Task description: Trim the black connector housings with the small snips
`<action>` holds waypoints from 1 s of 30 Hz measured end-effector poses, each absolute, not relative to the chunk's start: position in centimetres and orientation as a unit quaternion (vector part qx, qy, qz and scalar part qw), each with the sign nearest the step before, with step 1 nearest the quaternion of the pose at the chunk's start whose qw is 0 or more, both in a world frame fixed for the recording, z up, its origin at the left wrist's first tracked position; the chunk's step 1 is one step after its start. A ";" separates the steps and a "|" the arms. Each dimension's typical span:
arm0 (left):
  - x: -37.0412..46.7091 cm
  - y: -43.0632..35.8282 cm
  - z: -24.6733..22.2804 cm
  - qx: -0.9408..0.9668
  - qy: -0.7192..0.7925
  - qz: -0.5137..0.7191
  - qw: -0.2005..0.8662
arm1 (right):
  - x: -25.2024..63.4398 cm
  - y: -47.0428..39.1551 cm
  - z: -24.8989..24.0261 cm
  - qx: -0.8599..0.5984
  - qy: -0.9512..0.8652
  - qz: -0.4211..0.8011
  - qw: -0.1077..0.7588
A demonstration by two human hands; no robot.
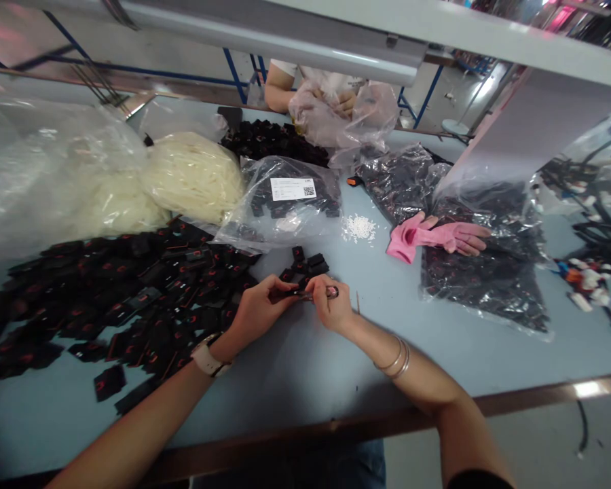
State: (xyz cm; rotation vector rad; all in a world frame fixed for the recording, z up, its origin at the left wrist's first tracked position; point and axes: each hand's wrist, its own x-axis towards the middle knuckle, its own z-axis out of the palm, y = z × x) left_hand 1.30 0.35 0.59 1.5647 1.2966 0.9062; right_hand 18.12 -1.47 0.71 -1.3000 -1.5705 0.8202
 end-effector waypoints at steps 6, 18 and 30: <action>1.3 0.3 0.6 0.639 0.526 0.361 0.431 | 18.0 -1.5 0.6 -0.533 -0.639 0.330 0.446; 1.4 0.2 0.8 0.645 0.526 0.357 0.424 | 17.9 -1.5 2.1 -0.534 -0.688 0.288 0.398; 1.5 0.1 0.7 0.654 0.531 0.359 0.401 | 17.9 -1.5 2.6 -0.516 -0.718 0.273 0.379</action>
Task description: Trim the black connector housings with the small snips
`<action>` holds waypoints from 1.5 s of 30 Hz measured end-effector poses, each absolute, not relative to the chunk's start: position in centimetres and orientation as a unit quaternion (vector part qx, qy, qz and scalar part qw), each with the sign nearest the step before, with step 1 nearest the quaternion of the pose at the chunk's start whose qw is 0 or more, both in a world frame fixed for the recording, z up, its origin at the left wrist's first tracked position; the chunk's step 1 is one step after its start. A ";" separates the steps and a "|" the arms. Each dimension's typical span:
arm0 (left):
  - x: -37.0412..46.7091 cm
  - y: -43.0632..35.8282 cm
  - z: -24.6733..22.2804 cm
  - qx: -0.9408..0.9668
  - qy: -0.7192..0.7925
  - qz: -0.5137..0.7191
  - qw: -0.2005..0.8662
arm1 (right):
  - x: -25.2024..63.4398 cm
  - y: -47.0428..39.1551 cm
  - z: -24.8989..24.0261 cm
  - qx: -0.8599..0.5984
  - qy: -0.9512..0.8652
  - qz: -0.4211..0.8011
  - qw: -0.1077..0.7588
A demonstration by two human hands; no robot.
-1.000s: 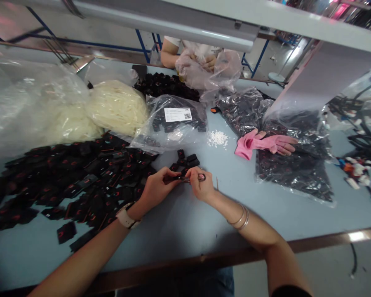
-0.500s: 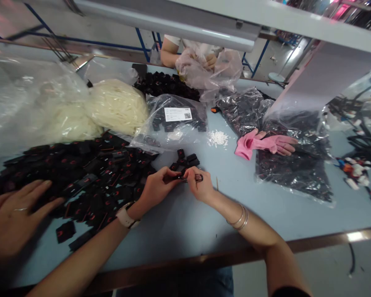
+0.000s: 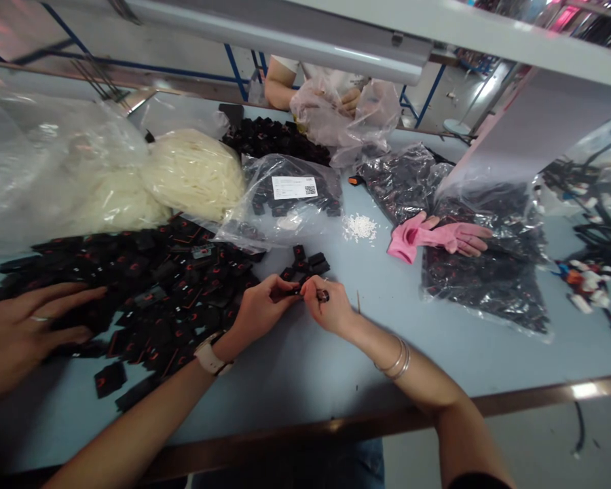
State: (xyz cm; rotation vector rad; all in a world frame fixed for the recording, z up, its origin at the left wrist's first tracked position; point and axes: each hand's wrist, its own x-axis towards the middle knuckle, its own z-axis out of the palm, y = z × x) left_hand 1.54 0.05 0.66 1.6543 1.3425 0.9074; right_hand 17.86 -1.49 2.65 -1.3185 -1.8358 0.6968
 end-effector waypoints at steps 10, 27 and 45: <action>1.5 0.1 1.0 0.656 0.536 0.349 0.400 | 17.6 -1.4 2.5 -0.522 -0.715 0.274 0.376; 1.4 0.2 0.5 0.640 0.531 0.360 0.423 | 18.1 -1.6 1.5 -0.545 -0.681 0.266 0.411; 1.6 0.1 0.6 0.651 0.532 0.355 0.409 | 17.9 -1.1 2.5 -0.553 -0.678 0.313 0.369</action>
